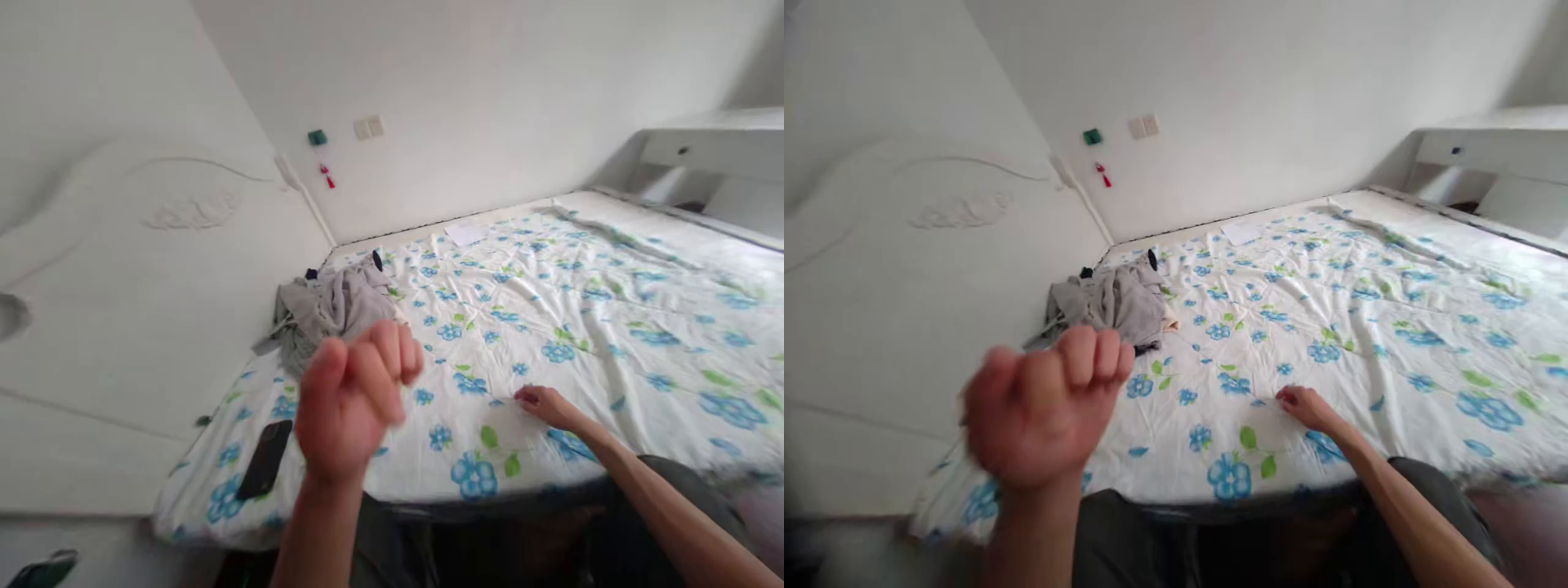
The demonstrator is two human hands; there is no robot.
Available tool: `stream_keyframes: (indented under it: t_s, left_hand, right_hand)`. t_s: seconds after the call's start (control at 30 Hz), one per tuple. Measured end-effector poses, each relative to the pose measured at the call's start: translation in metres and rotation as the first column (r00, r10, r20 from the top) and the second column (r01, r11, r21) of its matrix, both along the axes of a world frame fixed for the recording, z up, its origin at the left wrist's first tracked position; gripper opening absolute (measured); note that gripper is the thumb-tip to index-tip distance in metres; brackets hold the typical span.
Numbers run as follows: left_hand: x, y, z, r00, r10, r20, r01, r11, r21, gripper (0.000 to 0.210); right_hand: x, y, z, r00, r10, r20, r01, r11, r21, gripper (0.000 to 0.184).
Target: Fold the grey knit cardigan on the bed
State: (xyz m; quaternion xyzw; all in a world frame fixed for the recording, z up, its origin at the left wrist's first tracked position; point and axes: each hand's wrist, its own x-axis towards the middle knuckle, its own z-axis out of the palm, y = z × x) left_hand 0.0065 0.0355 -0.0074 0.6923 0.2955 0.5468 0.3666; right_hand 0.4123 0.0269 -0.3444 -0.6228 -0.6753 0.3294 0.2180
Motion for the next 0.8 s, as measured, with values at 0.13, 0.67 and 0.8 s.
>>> stream_keyframes:
  t_s: [0.13, 0.67, 0.8]
  left_hand:
    - [0.006, 0.124, -0.044, 0.950, 0.167, -0.266, -0.189, 0.980, -0.059, 0.047]
    - [-0.148, 0.232, -0.170, 0.019, 0.212, -0.977, -0.527, 0.832, 0.170, 0.019]
    - [-0.142, 0.239, -0.143, 0.159, 0.292, -0.943, -0.575, 0.804, 0.152, 0.007]
  right_hand:
    - [-0.002, 0.003, 0.007, 0.999, 0.038, -0.011, -0.038, 0.998, -0.045, 0.040]
    - [-0.006, 0.005, 0.019, 0.994, -0.028, -0.109, 0.020, 0.997, -0.075, 0.040]
    - [-0.004, 0.008, 0.021, 0.995, -0.033, -0.095, 0.026, 0.997, -0.078, 0.037]
